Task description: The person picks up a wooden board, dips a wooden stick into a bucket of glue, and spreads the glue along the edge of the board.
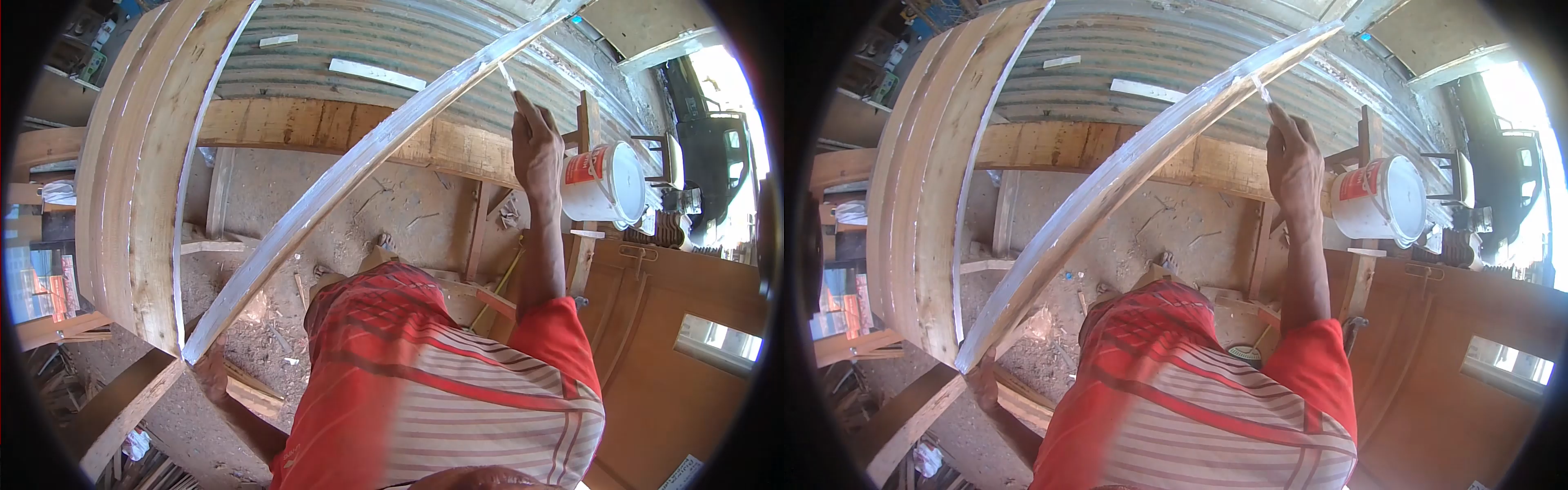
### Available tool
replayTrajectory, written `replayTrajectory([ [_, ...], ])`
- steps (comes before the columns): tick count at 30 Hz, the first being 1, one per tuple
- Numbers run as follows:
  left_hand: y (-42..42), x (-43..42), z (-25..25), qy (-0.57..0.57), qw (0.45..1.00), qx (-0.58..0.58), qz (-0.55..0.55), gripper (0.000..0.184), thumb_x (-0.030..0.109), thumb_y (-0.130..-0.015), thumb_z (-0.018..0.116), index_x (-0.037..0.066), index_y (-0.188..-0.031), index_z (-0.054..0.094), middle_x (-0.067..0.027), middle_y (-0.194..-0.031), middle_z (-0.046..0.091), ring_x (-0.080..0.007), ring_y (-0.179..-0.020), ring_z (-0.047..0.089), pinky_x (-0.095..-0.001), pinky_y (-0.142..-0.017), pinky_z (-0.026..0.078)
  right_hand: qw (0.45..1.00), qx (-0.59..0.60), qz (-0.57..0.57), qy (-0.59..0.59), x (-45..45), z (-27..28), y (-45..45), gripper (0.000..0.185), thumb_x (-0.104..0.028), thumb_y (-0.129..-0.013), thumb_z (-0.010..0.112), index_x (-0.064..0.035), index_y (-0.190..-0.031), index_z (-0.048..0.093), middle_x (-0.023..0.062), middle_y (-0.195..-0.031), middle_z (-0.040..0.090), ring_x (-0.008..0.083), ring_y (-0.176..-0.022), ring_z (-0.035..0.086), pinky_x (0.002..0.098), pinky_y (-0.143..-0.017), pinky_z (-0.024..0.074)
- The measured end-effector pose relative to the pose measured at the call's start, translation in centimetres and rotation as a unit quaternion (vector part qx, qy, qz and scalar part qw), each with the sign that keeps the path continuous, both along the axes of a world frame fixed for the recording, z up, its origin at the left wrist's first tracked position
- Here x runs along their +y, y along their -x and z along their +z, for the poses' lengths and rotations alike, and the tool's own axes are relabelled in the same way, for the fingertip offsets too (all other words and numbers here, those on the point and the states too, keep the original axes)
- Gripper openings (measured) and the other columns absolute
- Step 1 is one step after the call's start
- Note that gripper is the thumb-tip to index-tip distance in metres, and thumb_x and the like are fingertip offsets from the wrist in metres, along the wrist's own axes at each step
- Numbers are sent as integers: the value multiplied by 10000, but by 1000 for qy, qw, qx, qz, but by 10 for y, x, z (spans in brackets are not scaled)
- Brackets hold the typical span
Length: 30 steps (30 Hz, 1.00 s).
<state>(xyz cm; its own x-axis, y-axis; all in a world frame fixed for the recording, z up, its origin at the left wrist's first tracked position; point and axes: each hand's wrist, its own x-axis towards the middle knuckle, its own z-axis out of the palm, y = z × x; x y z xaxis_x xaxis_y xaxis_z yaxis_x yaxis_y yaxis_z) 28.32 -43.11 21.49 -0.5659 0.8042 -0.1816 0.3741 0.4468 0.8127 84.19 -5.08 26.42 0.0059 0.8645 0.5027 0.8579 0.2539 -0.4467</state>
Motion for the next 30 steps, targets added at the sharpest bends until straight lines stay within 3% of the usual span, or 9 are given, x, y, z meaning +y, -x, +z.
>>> replayTrajectory([
  [3, 7, -11, -12, -14, 1000, -4, -15, 518, 179, -973, 775, 33, -1429, 580, -91, -1426, 576, -229, -1306, 547, -407, -1124, 416, 999, -23, 24, 7, 12, 6, 0, 333, -47, -988, 627, -102, -1304, 717, 186, -1097, 709, 386, -931, 714, 458, -764, 558],
  [11, -4, -13, -12, -191, 979, 1, -74, 399, 71, -936, 794, -10, -1301, 655, -135, -1326, 639, -271, -1205, 590, -403, -1070, 450, 991, -15, 127, 36, -25, 24, 27, 325, -45, -997, 624, -89, -1303, 727, 157, -1093, 726, 297, -908, 735, 406, -784, 570],
  [13, 15, -28, -29, -198, 974, -25, -103, 636, 273, -878, 795, -17, -1390, 552, -153, -1411, 555, -298, -1285, 534, -443, -1129, 383, 996, -2, 78, 46, -8, 27, 16, 327, -31, -981, 616, -94, -1279, 734, 164, -1111, 719, 351, -944, 731, 432, -793, 571],
  [14, 32, -43, -47, -172, 978, -57, -103, 910, 483, -823, 794, -21, -1493, 442, -171, -1509, 465, -326, -1375, 472, -484, -1192, 313, 997, -21, 61, 44, 3, 26, 9, 341, -24, -980, 611, -83, -1297, 720, 168, -1079, 719, 358, -925, 726, 440, -782, 555],
  [16, 36, -45, -50, -137, 981, -92, -99, 1192, 683, -767, 802, -24, -1600, 325, -188, -1610, 371, -355, -1469, 405, -528, -1255, 245, 997, -23, 70, 31, 14, 17, 2, 347, -22, -980, 606, -81, -1305, 714, 170, -1063, 716, 364, -914, 722, 445, -776, 548],
  [17, 35, -44, -48, -128, 983, -95, -95, 1194, 672, -765, 811, -22, -1603, 318, -187, -1613, 368, -356, -1474, 399, -531, -1255, 247, 996, -24, 77, 25, 17, 15, 3, 350, -21, -980, 604, -80, -1309, 711, 171, -1056, 715, 367, -908, 719, 448, -772, 544],
  [22, -20, -1, -6, -230, 961, -150, -39, 428, 55, -942, 778, -21, -1339, 637, -154, -1290, 659, -275, -1203, 610, -419, -1078, 460, 979, -61, 190, 49, -26, 34, 28, 325, -13, -989, 634, -57, -1301, 714, 161, -1097, 727, 288, -864, 738, 412, -760, 575],
  [26, -38, 11, 3, -329, 912, -235, -70, 386, 117, -1008, 689, -17, -1364, 619, -181, -1358, 621, -320, -1276, 583, -457, -1098, 455, 992, -66, 95, 45, -12, 35, 26, 403, 58, -937, 656, -69, -1316, 706, 151, -1108, 724, 288, -870, 738, 410, -809, 598],
  [30, -4, -7, -21, -209, 968, -20, -135, 531, 319, -1028, 636, 1, -1439, 528, -187, -1434, 562, -342, -1317, 564, -476, -1117, 436, 961, -54, 270, 29, -35, 21, 39, 466, 16, -903, 688, -118, -1350, 695, 133, -1137, 725, 279, -915, 743, 397, -784, 625],
])
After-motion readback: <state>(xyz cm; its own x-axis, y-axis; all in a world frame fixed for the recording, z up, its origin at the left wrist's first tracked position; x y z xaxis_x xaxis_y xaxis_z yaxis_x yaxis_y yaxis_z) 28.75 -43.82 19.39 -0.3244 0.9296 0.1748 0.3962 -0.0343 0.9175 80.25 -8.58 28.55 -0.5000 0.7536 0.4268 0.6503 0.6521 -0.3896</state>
